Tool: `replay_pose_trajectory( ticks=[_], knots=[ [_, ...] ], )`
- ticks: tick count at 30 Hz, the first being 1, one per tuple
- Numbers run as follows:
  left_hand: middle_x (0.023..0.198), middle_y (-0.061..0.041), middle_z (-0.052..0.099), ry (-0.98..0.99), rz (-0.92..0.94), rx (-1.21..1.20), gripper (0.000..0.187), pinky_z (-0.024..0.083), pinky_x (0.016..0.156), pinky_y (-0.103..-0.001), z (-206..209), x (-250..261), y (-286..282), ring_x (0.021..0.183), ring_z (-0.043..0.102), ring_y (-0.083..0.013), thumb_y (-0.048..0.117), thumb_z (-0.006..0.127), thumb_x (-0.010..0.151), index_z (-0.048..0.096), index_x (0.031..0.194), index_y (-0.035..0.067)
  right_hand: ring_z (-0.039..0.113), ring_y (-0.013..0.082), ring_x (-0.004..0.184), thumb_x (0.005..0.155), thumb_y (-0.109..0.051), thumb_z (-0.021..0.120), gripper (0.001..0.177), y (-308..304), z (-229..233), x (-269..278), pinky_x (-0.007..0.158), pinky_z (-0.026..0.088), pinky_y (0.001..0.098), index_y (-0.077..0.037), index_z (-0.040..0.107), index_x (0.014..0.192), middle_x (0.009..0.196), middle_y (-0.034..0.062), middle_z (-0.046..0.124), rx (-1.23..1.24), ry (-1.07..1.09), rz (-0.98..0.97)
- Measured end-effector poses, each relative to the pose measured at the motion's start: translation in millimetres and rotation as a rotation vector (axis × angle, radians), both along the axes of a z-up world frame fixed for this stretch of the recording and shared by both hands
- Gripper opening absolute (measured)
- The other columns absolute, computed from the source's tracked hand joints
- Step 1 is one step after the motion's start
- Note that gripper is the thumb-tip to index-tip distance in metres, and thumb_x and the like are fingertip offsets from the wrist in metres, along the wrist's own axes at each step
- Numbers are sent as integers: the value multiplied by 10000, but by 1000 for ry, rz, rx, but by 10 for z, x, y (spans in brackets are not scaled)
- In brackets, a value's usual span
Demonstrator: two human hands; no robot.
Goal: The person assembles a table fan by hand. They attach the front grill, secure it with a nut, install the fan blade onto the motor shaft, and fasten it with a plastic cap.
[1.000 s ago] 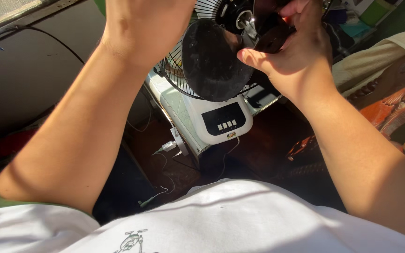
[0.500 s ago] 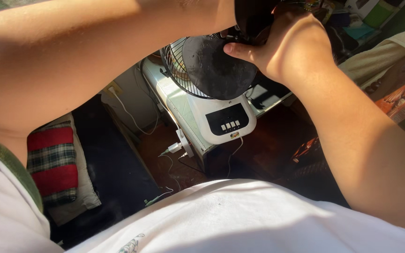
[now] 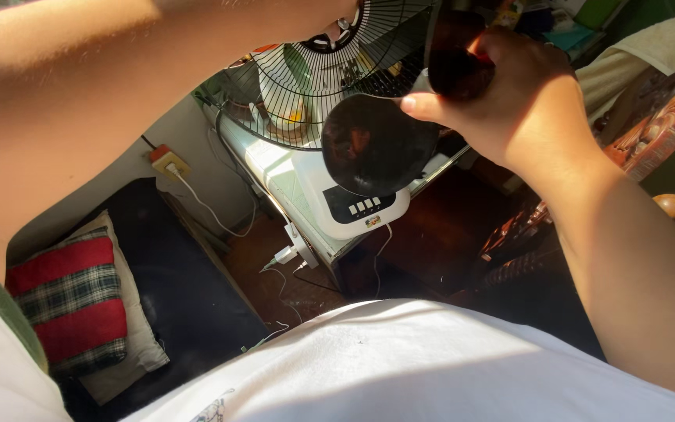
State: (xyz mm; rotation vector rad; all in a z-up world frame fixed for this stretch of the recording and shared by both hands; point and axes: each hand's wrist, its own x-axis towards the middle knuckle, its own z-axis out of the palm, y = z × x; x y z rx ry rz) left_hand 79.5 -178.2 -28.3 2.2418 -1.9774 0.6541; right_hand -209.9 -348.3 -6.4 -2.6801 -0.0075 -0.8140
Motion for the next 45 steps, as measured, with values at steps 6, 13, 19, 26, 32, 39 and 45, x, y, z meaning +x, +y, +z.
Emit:
replay_pose_trajectory(
  ticks=[6, 13, 19, 26, 32, 39, 45],
  knots=[
    [915, -54, 754, 244, -75, -20, 168, 580, 612, -272, -464, 359, -154, 733, 737, -158, 149, 638, 1036, 745, 1094, 32, 701, 73, 940, 880, -249, 806, 444, -247, -279, -183, 708, 547, 249, -105, 620, 1256, 1063, -22, 750, 834, 186, 86],
    [749, -112, 698, 198, 296, -60, 338, 492, 572, -420, -74, -596, 152, 654, 672, -265, 322, 815, 929, 725, 1196, 135, 643, 106, 1051, 957, 7, 756, 525, -303, -480, -331, 882, 582, 250, -67, 539, 1429, 1322, 31, 620, 860, 53, 369],
    [991, -77, 747, 311, 130, -349, 223, 544, 769, -383, 35, -1076, 323, 878, 714, -236, 225, 848, 941, 778, 1125, 120, 604, 95, 1146, 973, 24, 726, 508, -222, -554, -313, 940, 575, 251, -84, 529, 1429, 1363, 25, 599, 863, 59, 397],
    [993, -51, 755, 268, 112, -439, 184, 539, 824, -388, -68, -1125, 322, 900, 715, -249, 172, 843, 913, 789, 1076, 109, 562, 80, 1230, 977, 46, 708, 503, -152, -564, -276, 1042, 519, 229, -79, 538, 1434, 1372, 30, 600, 947, 59, 456],
    [1029, -18, 753, 119, 4, -576, 153, 532, 850, -394, -195, -1128, 317, 959, 702, -267, 127, 831, 911, 770, 1050, 104, 548, 72, 1283, 905, 80, 712, 548, -104, -547, -292, 1132, 476, 220, -78, 531, 1397, 1360, 20, 587, 799, -25, 472],
    [1075, -40, 753, 182, -70, -590, 230, 561, 885, -376, -278, -1054, 301, 997, 718, -254, -32, 751, 923, 753, 1122, 84, 558, 57, 1173, 913, 107, 789, 632, -132, -609, -263, 1067, 496, 192, -65, 515, 1456, 1379, 0, 542, 959, -69, 575],
    [1032, -71, 772, 238, -34, -569, 225, 589, 792, -355, -280, -1059, 323, 917, 757, -236, -13, 759, 954, 763, 1157, 83, 611, 81, 1125, 860, 64, 832, 749, -134, -483, -279, 984, 564, 265, -106, 453, 1485, 1298, -7, 568, 956, -138, 606]
  ],
)
